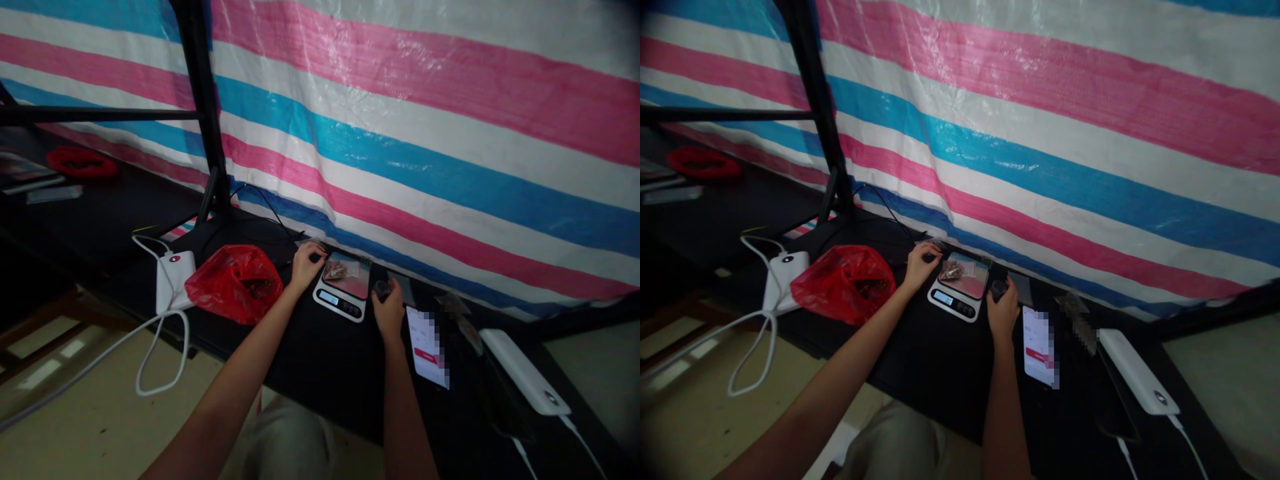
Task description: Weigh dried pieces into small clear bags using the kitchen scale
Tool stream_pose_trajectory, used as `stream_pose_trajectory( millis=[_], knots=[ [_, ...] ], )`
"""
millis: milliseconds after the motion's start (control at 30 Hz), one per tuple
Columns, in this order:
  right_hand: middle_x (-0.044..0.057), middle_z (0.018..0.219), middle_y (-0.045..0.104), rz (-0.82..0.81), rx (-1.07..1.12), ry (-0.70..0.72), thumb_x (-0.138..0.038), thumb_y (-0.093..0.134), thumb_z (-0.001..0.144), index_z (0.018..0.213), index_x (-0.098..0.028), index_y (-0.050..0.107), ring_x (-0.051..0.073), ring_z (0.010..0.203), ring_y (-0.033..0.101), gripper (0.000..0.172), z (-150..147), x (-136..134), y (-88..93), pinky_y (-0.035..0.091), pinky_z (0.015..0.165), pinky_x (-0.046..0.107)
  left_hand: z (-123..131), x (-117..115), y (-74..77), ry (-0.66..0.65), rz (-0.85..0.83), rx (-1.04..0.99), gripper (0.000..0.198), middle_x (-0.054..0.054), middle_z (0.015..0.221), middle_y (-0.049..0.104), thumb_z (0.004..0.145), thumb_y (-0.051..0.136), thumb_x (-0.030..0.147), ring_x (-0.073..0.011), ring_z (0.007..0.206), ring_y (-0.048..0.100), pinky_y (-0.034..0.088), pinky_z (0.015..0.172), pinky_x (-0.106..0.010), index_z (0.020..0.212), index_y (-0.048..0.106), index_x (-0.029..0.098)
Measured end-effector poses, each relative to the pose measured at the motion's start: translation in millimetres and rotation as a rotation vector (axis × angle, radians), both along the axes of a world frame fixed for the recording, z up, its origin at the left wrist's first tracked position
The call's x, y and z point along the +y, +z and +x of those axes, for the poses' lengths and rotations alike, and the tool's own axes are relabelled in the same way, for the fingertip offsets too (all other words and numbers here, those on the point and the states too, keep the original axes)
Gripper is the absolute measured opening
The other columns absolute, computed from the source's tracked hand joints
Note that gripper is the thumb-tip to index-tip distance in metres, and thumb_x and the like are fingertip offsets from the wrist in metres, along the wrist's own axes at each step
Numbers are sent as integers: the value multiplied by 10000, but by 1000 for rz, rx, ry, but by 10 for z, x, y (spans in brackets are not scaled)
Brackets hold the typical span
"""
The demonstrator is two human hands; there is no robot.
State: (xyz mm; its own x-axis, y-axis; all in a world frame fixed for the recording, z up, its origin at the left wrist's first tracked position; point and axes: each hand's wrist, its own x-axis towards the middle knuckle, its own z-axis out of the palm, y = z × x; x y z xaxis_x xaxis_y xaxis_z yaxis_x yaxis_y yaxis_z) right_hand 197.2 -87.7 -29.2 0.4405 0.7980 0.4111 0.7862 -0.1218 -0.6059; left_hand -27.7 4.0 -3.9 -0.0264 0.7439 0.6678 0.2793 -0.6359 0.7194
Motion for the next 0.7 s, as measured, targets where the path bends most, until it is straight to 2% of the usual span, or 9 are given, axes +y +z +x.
stream_pose_trajectory(
  millis=[133, 200, 400, 500, 600, 700],
  knots=[
    [171, 1230, 456, 1, -31, 84, -364, 485, 722, 1249, -117, 376, 288, 1149, 407, 592, 52, -19, -42, 306, 950, 434, -11, -186, -6, -94, -38, 71, 58, -28, 776, 631, 683, 605, 115, -148, 795, 577, 438, 778, -295, 651, 614, 163],
    [175, 1242, 440, 12, -55, 109, -360, 487, 725, 1256, -112, 365, 291, 1164, 383, 599, 40, -42, -43, 297, 954, 437, -67, -323, -5, -95, -60, 66, 57, -28, 766, 632, 706, 590, 130, -147, 787, 578, 441, 771, -291, 673, 622, 164],
    [162, 1241, 428, 72, -122, 86, -301, 459, 744, 1245, -150, 387, 306, 1151, 365, 529, -117, -158, 111, 299, 917, 462, -213, -761, -63, 8, -128, 91, 58, -26, 774, 621, 720, 580, 139, -147, 769, 563, 438, 731, -278, 725, 631, 167],
    [158, 1234, 438, 153, -138, 59, -267, 421, 765, 1219, -153, 427, 299, 1147, 362, 468, -192, -224, 211, 292, 913, 458, -239, -946, -95, 78, -136, 107, 57, -19, 769, 613, 724, 579, 133, -144, 763, 552, 428, 728, -271, 728, 624, 169],
    [146, 1193, 481, 257, -110, 55, -268, 375, 802, 1152, -157, 495, 279, 1128, 388, 387, -271, -279, 291, 297, 907, 434, -251, -1060, -108, 161, -120, 75, 57, -13, 763, 607, 728, 570, 124, -143, 767, 542, 416, 725, -265, 724, 608, 167],
    [130, 1080, 560, 301, 5, 66, -343, 368, 828, 1093, -162, 534, 255, 991, 496, 362, -383, -305, 385, 353, 838, 386, -250, -1085, -113, 220, -137, 58, 78, -9, 765, 600, 726, 551, 101, -139, 760, 535, 407, 717, -262, 717, 595, 164]
  ],
)
